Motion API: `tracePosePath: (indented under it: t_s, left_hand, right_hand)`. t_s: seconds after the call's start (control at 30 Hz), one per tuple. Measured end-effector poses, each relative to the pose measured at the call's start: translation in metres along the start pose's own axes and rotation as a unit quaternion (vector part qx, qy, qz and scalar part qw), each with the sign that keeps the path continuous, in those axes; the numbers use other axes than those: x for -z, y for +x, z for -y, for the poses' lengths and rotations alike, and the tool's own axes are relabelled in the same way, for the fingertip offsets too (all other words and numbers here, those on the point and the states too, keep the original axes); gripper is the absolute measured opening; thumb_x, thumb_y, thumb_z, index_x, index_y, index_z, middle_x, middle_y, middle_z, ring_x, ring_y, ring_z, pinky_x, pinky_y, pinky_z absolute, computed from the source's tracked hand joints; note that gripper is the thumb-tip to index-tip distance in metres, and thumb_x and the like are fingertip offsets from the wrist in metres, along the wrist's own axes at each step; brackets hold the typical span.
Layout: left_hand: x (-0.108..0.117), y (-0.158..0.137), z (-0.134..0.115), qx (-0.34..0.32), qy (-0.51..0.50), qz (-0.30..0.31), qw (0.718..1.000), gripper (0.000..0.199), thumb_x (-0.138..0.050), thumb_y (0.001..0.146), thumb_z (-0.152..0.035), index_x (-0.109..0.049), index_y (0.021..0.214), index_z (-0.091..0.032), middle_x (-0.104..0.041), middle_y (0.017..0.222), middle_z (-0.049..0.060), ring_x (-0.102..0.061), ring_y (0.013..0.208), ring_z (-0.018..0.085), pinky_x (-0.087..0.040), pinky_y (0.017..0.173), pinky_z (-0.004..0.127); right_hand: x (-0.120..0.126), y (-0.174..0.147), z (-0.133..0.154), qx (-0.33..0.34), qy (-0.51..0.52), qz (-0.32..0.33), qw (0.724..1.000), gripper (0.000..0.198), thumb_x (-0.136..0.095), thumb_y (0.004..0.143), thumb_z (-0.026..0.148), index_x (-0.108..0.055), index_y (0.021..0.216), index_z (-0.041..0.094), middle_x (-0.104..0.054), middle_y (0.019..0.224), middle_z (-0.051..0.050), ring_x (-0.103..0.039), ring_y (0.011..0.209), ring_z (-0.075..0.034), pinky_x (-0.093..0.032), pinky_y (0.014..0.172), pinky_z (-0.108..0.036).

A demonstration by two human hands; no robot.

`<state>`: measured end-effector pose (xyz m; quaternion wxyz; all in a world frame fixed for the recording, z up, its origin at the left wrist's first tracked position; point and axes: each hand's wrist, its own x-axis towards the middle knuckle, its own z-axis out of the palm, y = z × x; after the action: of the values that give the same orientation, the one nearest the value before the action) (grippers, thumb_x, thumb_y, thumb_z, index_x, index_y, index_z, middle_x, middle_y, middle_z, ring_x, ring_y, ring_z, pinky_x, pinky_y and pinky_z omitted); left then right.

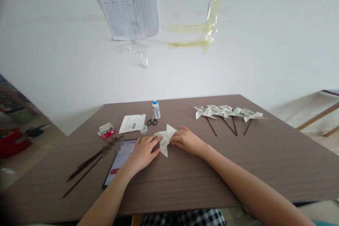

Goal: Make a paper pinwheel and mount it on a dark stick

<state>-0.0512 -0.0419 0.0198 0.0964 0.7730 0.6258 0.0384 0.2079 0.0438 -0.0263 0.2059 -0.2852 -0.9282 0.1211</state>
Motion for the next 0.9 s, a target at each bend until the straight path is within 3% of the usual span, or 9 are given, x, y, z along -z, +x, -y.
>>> tracePosePath:
  t_s: [0.1,0.27,0.4,0.63,0.9]
  left_hand:
    - [-0.001,0.0,0.001,-0.002,-0.002,-0.003,1.0,0.055,-0.064,0.114,-0.028,-0.067,0.168,-0.038,-0.067,0.176,0.01,-0.056,0.166,0.041,-0.033,0.141,0.08]
    - [0.0,0.0,-0.001,0.002,0.0,0.003,1.0,0.055,-0.063,0.115,-0.028,-0.066,0.17,-0.037,-0.066,0.177,0.011,-0.055,0.167,0.041,-0.033,0.142,0.08]
    - [0.003,-0.001,-0.002,0.003,-0.002,0.004,1.0,0.055,-0.064,0.115,-0.027,-0.067,0.17,-0.037,-0.066,0.177,0.011,-0.055,0.168,0.041,-0.033,0.142,0.081]
    - [0.002,-0.001,-0.003,0.001,-0.011,0.001,1.0,0.056,-0.064,0.115,-0.025,-0.067,0.17,-0.036,-0.066,0.177,0.011,-0.055,0.168,0.042,-0.032,0.142,0.082]
    - [0.006,0.001,-0.002,0.005,-0.013,0.012,1.0,0.054,-0.067,0.116,-0.028,-0.068,0.169,-0.038,-0.066,0.178,0.008,-0.055,0.169,0.039,-0.032,0.144,0.075]
  right_hand:
    - [-0.004,0.001,0.004,-0.024,0.015,-0.012,1.0,0.026,-0.067,0.115,0.025,-0.092,0.116,0.033,-0.091,0.124,-0.008,-0.083,0.123,-0.031,-0.046,0.137,-0.056]
    - [-0.018,0.003,0.002,-0.056,0.024,-0.063,0.996,0.027,-0.065,0.118,0.029,-0.091,0.11,0.027,-0.087,0.116,-0.01,-0.08,0.114,-0.028,-0.06,0.114,-0.047]
    - [-0.027,0.007,0.0,-0.084,0.056,-0.086,0.991,0.022,-0.069,0.115,0.026,-0.09,0.109,0.025,-0.088,0.109,-0.009,-0.081,0.107,-0.027,-0.062,0.106,-0.042]
    - [-0.026,0.007,0.003,-0.175,0.081,-0.128,0.973,0.019,-0.079,0.104,0.022,-0.082,0.123,0.026,-0.087,0.097,-0.003,-0.084,0.102,-0.028,-0.061,0.11,-0.047]
    - [-0.029,0.003,0.002,-0.131,-0.025,-0.12,0.984,0.021,-0.073,0.112,0.021,-0.085,0.129,0.026,-0.09,0.106,-0.008,-0.085,0.106,-0.028,-0.048,0.131,-0.058]
